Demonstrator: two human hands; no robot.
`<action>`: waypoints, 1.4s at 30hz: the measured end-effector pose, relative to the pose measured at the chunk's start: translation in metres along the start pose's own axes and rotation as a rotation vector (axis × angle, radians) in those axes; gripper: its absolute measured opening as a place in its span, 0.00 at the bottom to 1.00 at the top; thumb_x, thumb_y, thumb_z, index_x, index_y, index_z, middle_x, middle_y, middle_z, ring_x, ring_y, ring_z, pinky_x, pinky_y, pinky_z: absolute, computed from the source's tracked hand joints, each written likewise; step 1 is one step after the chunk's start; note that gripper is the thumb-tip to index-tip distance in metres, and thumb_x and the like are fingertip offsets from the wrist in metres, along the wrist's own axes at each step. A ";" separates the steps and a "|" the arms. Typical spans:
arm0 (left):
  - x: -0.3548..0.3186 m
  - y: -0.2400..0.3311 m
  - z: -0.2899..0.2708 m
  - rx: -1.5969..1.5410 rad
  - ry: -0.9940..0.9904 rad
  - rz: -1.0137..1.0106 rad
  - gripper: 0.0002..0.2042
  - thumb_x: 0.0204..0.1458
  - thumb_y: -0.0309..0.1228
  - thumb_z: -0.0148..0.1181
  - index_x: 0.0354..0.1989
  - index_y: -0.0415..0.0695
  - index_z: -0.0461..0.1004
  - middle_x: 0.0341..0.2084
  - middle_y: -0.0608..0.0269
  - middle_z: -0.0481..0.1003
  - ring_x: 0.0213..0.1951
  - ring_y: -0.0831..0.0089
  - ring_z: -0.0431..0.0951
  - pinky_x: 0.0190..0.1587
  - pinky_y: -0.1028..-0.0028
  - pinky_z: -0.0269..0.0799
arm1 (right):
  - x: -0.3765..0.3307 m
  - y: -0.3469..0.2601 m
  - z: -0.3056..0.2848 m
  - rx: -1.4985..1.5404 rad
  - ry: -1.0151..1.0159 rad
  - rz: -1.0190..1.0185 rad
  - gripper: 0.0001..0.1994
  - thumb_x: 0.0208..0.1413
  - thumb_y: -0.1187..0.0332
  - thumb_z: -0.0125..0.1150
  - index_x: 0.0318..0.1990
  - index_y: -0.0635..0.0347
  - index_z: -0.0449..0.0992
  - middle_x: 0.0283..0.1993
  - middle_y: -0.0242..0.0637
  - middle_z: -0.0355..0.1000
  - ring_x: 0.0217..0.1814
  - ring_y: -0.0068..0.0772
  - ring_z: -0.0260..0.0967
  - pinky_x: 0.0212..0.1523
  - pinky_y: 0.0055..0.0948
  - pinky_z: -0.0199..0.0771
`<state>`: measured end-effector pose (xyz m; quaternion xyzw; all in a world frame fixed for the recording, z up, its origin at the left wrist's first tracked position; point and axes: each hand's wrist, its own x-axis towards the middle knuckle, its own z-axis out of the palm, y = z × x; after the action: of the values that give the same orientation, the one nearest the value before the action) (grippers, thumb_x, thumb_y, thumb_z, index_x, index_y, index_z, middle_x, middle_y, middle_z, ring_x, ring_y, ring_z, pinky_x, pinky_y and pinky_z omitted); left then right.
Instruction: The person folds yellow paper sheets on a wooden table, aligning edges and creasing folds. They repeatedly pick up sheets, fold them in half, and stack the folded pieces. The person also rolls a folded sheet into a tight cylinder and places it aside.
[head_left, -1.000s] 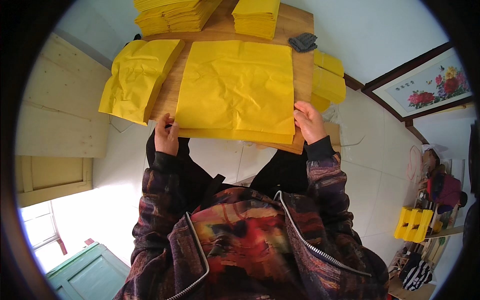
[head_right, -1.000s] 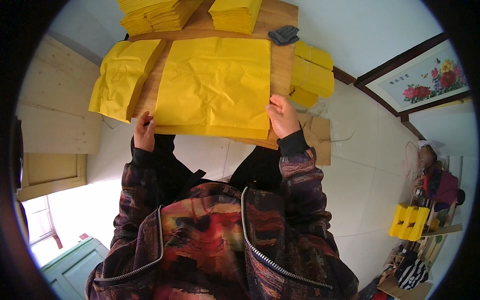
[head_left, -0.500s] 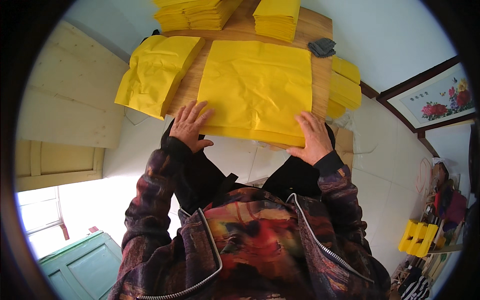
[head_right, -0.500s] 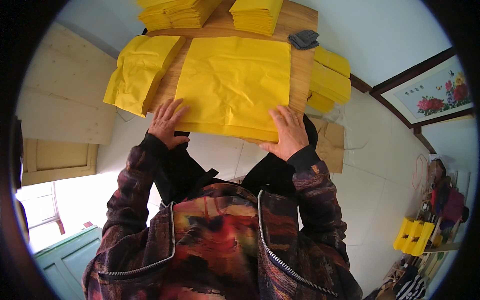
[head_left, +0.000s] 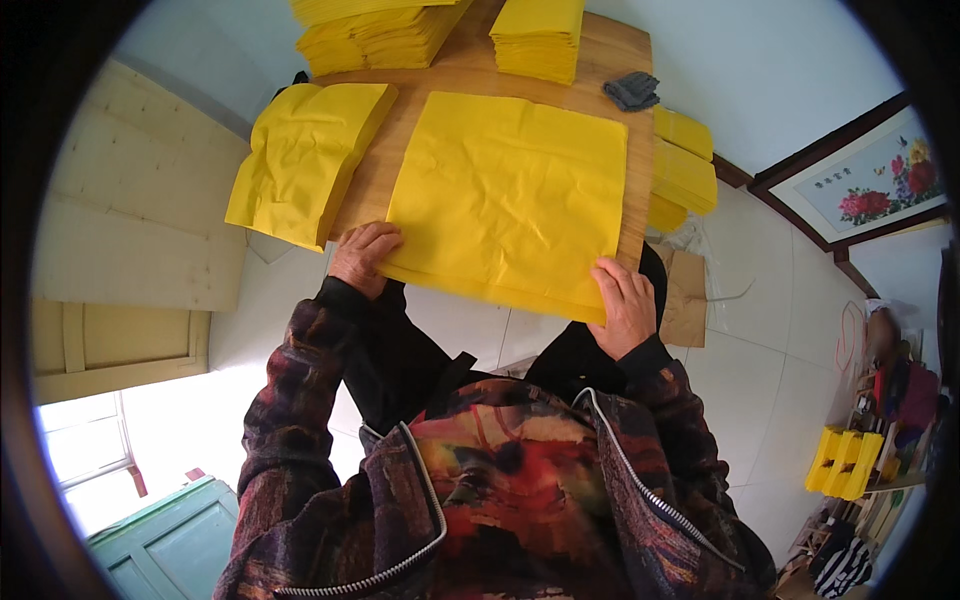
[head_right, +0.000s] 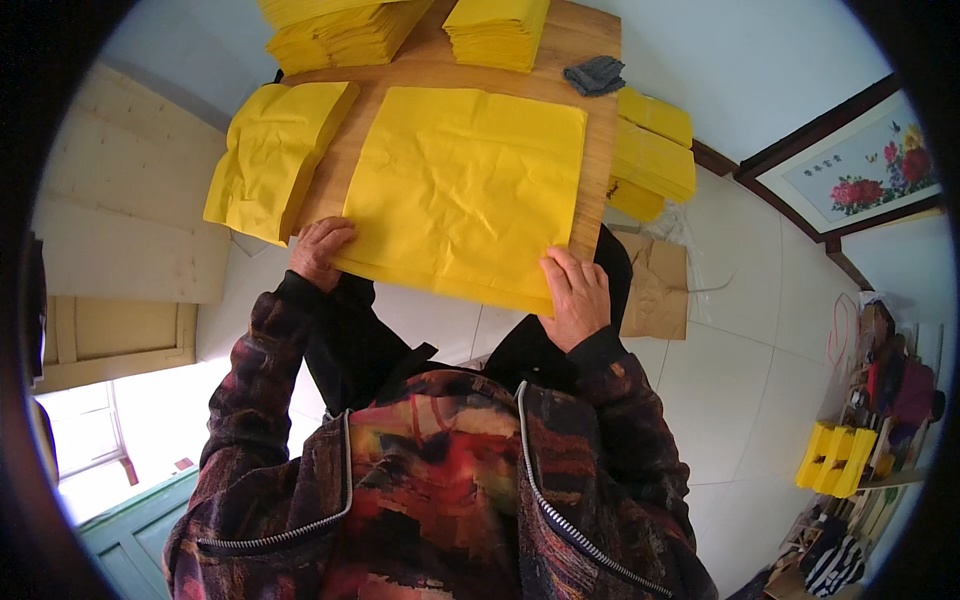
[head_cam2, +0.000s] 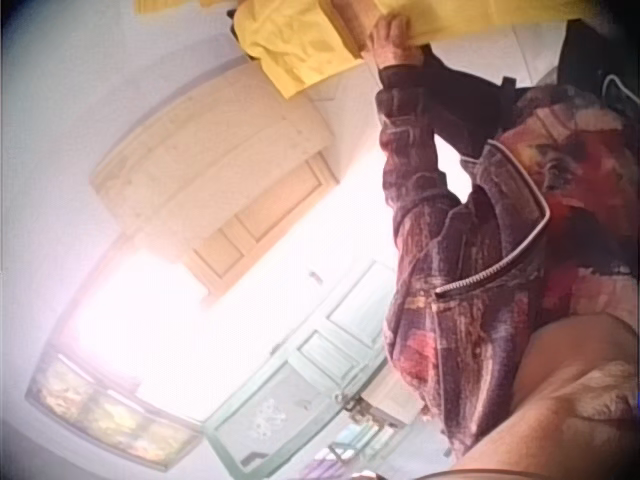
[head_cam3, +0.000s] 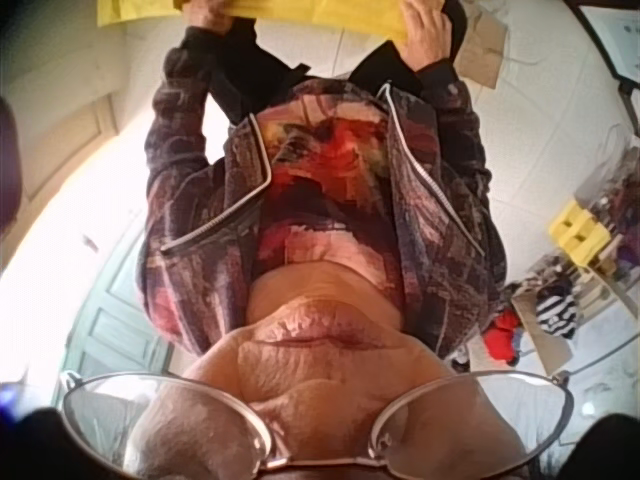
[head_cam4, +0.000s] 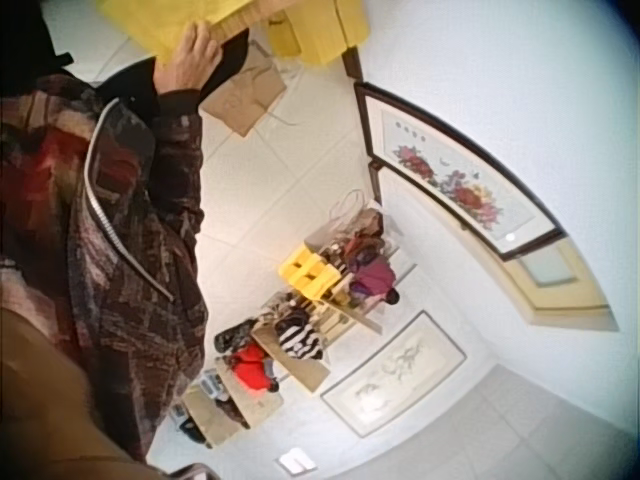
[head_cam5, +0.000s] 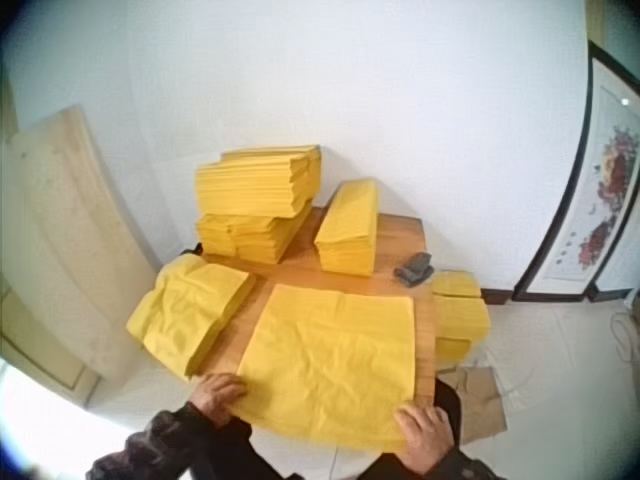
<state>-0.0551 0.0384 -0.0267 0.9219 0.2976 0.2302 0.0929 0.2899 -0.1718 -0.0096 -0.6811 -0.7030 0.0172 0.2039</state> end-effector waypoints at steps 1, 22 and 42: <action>0.001 -0.003 -0.001 -0.036 -0.001 0.003 0.15 0.35 0.20 0.59 0.35 0.44 0.74 0.41 0.60 0.75 0.46 0.57 0.73 0.47 0.63 0.68 | -0.002 0.000 0.000 0.014 0.026 -0.010 0.30 0.34 0.72 0.69 0.51 0.59 0.67 0.56 0.37 0.63 0.55 0.43 0.61 0.55 0.39 0.59; 0.060 -0.016 -0.044 -0.830 -0.400 -0.365 0.08 0.35 0.18 0.52 0.27 0.38 0.72 0.33 0.57 0.76 0.45 0.66 0.74 0.52 0.72 0.65 | 0.037 0.021 -0.030 0.349 -0.094 -0.037 0.10 0.44 0.70 0.56 0.36 0.62 0.74 0.38 0.39 0.73 0.44 0.45 0.69 0.47 0.38 0.65; 0.087 -0.046 0.020 -0.738 -0.055 -0.543 0.07 0.55 0.24 0.52 0.41 0.39 0.64 0.26 0.66 0.68 0.32 0.80 0.68 0.34 0.78 0.65 | 0.073 0.050 0.007 0.496 0.158 0.385 0.09 0.61 0.66 0.48 0.38 0.63 0.64 0.27 0.56 0.67 0.31 0.60 0.68 0.28 0.43 0.65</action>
<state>-0.0068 0.1260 -0.0264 0.7215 0.4240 0.2634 0.4798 0.3362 -0.0962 -0.0122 -0.7304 -0.5176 0.1735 0.4105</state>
